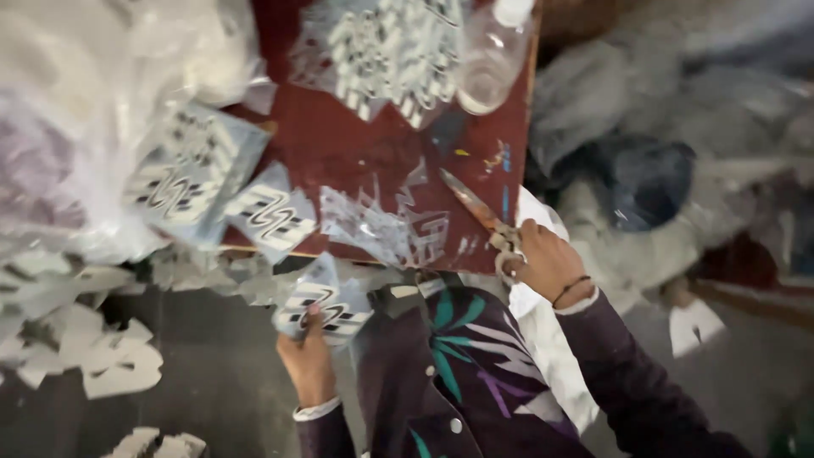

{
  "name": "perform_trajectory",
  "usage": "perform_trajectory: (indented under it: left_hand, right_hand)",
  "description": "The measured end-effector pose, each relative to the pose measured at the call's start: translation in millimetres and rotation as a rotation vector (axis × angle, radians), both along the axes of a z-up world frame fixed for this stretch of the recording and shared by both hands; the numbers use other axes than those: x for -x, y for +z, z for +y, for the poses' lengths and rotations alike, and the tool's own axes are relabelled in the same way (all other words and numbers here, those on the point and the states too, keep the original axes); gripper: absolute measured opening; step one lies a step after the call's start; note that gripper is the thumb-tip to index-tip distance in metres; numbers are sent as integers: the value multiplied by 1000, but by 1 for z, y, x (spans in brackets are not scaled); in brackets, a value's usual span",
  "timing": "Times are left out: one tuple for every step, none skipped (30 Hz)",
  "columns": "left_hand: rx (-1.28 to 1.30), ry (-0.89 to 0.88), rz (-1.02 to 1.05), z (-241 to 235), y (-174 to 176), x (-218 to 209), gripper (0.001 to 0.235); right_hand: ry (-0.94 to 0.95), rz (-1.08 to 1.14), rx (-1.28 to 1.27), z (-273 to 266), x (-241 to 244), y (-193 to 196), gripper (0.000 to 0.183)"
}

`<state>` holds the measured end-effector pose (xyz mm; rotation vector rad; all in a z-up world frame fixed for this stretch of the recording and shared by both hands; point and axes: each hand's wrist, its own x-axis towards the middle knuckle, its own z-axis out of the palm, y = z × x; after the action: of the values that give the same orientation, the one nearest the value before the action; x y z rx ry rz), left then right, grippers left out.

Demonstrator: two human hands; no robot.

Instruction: Sorting and cutting printed labels on a workbench.

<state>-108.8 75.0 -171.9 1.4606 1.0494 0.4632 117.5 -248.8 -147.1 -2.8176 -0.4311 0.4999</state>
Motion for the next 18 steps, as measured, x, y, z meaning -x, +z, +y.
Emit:
perform_trajectory:
  left_hand:
    - [-13,-20,-18,6,1,-3,18]
    - [-26,-40,-36,13,4,-5,19]
    - [-24,-63,-45,19,7,-11,19]
    - [-5,-74,-24,26,11,-15,19]
    - [17,-76,-3,32,13,-19,20]
    - [20,-91,-13,40,15,-27,20]
    - [25,-105,13,45,18,-26,19]
    - [30,-120,38,51,20,-25,19]
    - [34,-120,40,58,24,-27,19]
    - [20,-158,13,65,28,-29,19]
    - [9,-191,-16,71,33,-29,19]
    - [14,-186,-13,74,34,-29,19]
    - [42,-203,-65,80,35,-30,20]
    - [70,-219,-117,87,37,-30,20]
    - [66,-203,-114,96,39,-27,20]
    - [87,-204,-139,105,41,-24,19]
    - [110,-206,-165,113,41,-22,19]
    - [109,-192,-163,121,39,-15,19]
  right_hand:
    - [21,21,-70,-1,3,0,46]
    - [42,40,-141,-1,6,1,48]
    - [20,30,-139,0,13,3,48]
    - [-21,-42,-218,2,21,6,43]
    - [-53,-115,-295,5,27,9,39]
    - [-66,-127,-290,10,29,11,39]
    - [-206,-47,-323,13,37,14,39]
    - [-346,33,-355,18,45,17,39]
    - [-347,35,-351,23,43,12,39]
    - [-355,-48,-328,27,43,7,38]
    - [-356,-131,-304,31,41,3,38]
    - [-352,-128,-299,36,40,2,38]
    - [-308,-215,-285,45,36,-2,38]
    - [-265,-301,-273,54,33,-5,38]
    - [-250,-295,-278,72,35,5,38]
    - [-181,-444,-129,90,37,15,38]
    - [-110,-593,23,105,40,24,39]
    - [-97,-590,20,131,44,27,39]
